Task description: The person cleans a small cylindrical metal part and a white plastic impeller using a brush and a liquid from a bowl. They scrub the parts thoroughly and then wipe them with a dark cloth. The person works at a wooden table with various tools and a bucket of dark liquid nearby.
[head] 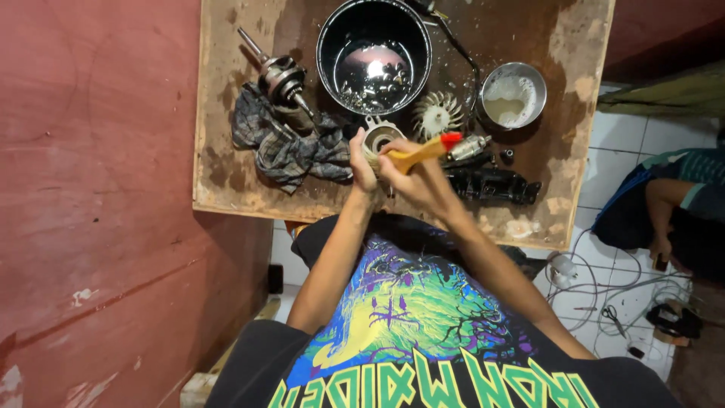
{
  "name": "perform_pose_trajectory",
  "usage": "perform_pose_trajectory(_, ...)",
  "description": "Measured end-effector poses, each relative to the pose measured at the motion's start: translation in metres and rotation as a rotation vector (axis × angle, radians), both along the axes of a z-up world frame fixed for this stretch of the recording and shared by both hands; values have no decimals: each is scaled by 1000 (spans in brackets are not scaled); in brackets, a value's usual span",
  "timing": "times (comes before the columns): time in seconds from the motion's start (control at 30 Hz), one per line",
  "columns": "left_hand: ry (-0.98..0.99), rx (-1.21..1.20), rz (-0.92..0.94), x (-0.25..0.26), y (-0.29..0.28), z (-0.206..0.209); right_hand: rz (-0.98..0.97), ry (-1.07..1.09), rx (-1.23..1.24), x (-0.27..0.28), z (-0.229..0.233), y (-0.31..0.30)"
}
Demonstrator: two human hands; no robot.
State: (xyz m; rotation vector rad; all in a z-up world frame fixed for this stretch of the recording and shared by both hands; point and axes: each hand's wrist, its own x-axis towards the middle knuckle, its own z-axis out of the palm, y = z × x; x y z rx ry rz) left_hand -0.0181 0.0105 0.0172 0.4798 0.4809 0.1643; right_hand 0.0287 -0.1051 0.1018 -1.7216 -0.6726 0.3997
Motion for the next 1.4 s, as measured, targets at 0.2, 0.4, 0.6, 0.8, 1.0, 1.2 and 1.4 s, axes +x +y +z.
perform_pose_trajectory(0.2, -24, 158, -127, 6, 7, -33, -314, 26, -76, 25, -2, 1)
perform_pose_trajectory(0.4, -358, -28, -32, 1, 12, -94, 34, -296, 40, -1, 5, 3)
perform_pose_trajectory(0.6, -32, 208, -172, 2, 17, -25, -176, -247, -95, 24, -10, -4)
perform_pose_trajectory(0.8, -216, -49, -29, 4, 13, -54, 29, -467, 9, 1, -6, 5)
perform_pose_trajectory(1.0, -26, 142, -112, 1, 18, -41, -23, -449, -104, 35, -14, -12)
perform_pose_trajectory(1.2, 61, -65, -56, 6, -6, -74, -48, -598, -22, 1, -25, 14)
perform_pose_trajectory(1.4, 3, -52, -60, -4, 7, -16, -65, -204, -112, 24, -27, -21)
